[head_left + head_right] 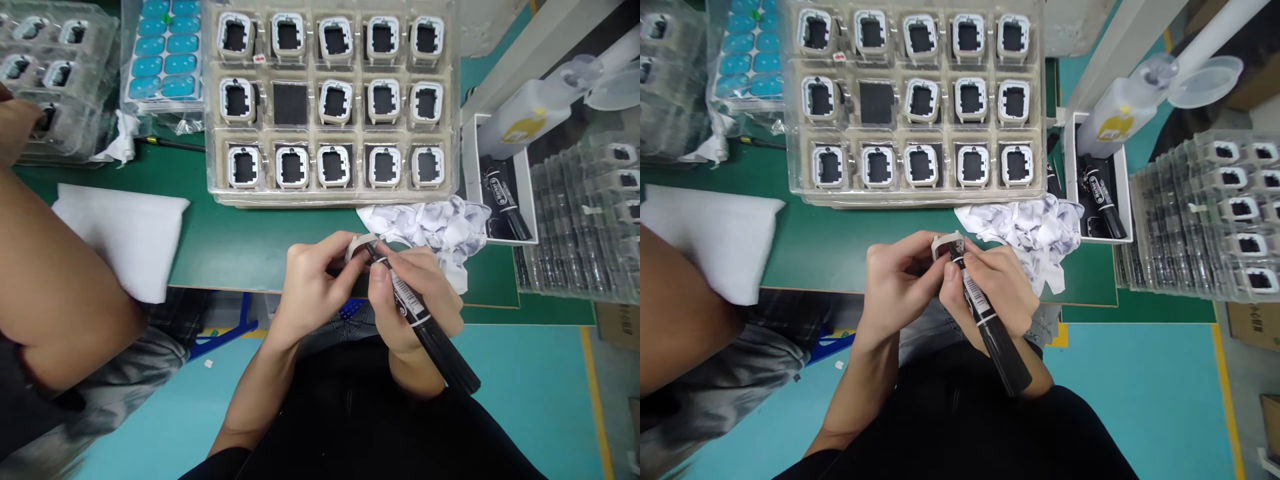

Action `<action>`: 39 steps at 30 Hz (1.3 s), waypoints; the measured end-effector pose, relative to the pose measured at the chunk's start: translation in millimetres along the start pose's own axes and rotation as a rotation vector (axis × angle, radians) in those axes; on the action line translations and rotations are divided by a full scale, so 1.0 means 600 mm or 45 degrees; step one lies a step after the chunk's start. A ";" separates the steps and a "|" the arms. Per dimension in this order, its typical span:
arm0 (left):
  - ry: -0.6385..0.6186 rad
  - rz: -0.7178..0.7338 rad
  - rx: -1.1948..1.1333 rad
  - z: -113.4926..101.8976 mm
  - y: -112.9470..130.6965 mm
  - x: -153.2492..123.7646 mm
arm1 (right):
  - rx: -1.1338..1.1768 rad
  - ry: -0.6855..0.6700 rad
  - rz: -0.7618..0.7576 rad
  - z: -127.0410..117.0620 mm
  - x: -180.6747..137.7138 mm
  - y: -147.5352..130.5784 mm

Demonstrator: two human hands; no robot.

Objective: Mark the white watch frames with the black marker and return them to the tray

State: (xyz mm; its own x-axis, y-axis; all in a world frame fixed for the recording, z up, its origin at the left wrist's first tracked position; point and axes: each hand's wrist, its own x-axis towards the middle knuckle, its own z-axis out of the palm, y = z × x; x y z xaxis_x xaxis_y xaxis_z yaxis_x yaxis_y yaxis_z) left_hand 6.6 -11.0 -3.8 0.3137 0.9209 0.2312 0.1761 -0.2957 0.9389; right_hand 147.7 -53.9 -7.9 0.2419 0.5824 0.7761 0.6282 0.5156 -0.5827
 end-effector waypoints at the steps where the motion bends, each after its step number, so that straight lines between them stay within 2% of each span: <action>1: -0.002 0.007 -0.007 0.000 0.001 0.000 | 0.003 0.025 0.001 0.001 -0.001 0.001; 5: -0.013 0.005 -0.061 0.000 0.005 0.002 | 0.022 0.073 0.011 0.005 -0.007 0.008; 11: -0.090 -0.288 -0.377 -0.004 0.013 0.011 | 0.072 0.056 0.039 0.004 -0.009 0.011; 14: -0.109 -0.339 -0.456 -0.005 0.015 0.016 | 0.058 0.073 0.054 0.005 -0.009 0.010; 39: -0.109 -0.205 -0.312 -0.003 0.000 0.010 | -0.005 0.060 0.048 0.006 -0.009 0.007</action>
State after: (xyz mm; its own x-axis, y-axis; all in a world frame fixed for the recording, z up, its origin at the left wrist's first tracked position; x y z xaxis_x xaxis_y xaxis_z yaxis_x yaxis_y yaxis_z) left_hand 6.8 -5.2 -1.7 0.3791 0.9233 0.0616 0.0028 -0.0677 0.9977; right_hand 146.3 -52.6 -15.6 0.3000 0.5710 0.7642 0.6208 0.4913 -0.6109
